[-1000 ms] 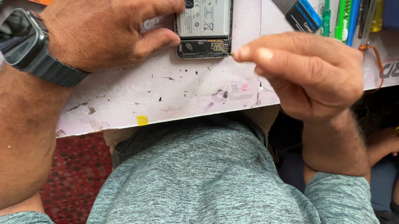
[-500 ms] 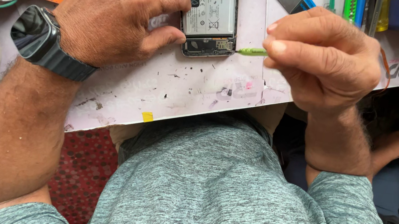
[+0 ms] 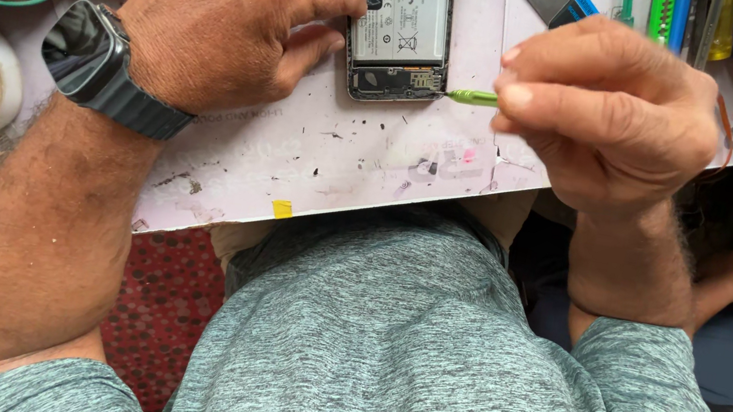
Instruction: The person uses a green screwdriver to remove screws from the internal frame of a disassembled smartphone. They carefully unscrew multiple fasteners around the battery and motherboard area, then lift the phone to inspect the interior.
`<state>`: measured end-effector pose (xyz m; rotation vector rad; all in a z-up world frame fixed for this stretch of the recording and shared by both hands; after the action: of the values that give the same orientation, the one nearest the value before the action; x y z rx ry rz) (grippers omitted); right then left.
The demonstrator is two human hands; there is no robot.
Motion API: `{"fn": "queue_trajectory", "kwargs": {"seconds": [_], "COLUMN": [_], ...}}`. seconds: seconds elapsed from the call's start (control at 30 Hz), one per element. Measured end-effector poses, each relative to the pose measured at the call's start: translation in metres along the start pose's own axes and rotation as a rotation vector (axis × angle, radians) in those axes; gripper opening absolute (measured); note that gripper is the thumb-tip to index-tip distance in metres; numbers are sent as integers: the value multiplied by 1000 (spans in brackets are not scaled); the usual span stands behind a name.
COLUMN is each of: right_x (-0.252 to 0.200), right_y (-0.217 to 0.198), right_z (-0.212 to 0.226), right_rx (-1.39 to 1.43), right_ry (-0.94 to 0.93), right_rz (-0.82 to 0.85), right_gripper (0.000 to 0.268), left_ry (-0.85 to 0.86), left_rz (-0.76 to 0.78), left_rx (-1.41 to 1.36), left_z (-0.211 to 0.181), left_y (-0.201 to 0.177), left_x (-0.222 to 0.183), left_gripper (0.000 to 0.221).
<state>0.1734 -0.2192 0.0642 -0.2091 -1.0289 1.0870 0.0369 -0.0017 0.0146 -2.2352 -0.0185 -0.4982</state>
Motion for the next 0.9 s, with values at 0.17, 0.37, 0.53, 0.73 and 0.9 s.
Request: {"fn": "queue_trajectory", "kwargs": {"seconds": [0.17,0.37,0.53,0.73,0.9], "right_x": [-4,-5,-3,-4,-9], "right_y": [-2,1,1,3,4], "right_z": [-1,1,2,1,0], "right_rx": [21,35,73,2,49], "right_ry": [19,42,79,32,101], "right_rz": [23,1,28,-15,-65], "right_gripper": [20,23,20,21,21], "left_ry": [-6,3,1,-1,-28], "left_rz": [2,-3,3,-7,6], "left_rx": [-2,17,38,18,-46], "left_z": [-2,-1,0,-2,3], "left_y": [-1,0,1,0,2], "left_x": [2,-1,-1,0,2], "left_gripper": [18,17,17,18,19]}}
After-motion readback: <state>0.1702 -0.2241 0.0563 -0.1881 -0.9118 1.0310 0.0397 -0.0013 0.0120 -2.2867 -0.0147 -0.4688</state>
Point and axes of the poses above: each hand's wrist, its own x-axis towards the middle knuckle, its own y-axis out of the palm, z = x × y, the point moved 4 cm from there along x, towards the middle knuckle, and after that the axes turned 7 degrees about -x, right-handed, at the moved point
